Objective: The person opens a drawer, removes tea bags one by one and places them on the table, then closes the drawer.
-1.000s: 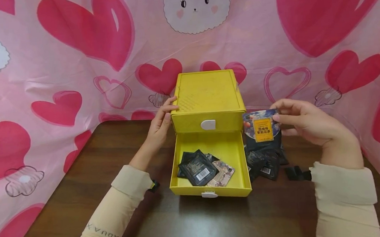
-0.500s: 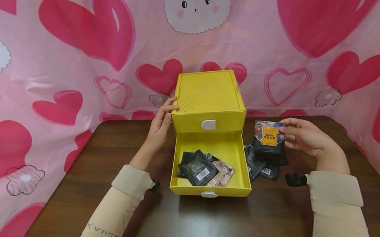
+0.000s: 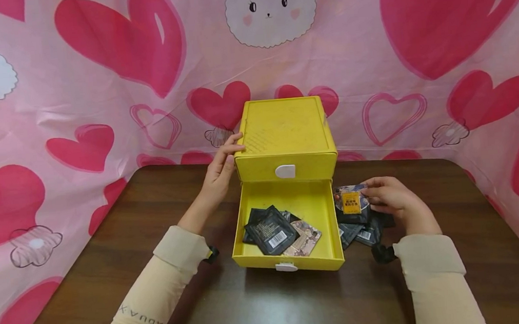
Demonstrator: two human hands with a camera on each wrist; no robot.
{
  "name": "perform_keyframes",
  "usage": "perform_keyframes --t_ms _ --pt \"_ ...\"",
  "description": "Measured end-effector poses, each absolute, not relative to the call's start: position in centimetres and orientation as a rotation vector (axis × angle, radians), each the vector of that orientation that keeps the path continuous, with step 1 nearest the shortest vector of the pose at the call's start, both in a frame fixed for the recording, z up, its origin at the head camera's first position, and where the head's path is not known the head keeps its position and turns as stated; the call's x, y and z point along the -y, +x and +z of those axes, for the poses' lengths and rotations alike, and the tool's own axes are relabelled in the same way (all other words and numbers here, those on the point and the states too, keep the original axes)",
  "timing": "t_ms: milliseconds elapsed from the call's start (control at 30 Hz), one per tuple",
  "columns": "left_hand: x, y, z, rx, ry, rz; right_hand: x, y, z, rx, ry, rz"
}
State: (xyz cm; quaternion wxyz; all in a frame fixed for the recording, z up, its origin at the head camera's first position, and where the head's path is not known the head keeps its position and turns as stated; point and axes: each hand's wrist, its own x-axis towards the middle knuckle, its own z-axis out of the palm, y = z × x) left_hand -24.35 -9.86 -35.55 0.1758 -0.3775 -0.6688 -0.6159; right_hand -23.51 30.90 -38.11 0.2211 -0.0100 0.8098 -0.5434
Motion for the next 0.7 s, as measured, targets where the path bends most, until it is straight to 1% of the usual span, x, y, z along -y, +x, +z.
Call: perform_keyframes --t_ms 267,400,533,700 --pt "9.9 -24.3 -35.6 1.893 -1.065 -1.747 -29.8 -23.5 -38.1 -2.311 -0.103 -1.502" --pt "9.8 -24.4 -35.6 1.89 -1.08 -1.756 -29.7 -23.2 -37.2 -2.335 -0.125 -1.514" --pt "9.8 -24.4 -35.6 1.888 -1.083 -1.76 -29.1 -22.5 -34.6 -2.375 -0.162 -1.45" --pt "9.8 -24.4 -35.6 1.882 -1.069 -1.759 -27.3 -21.4 -30.0 -2.417 -0.302 -1.299"
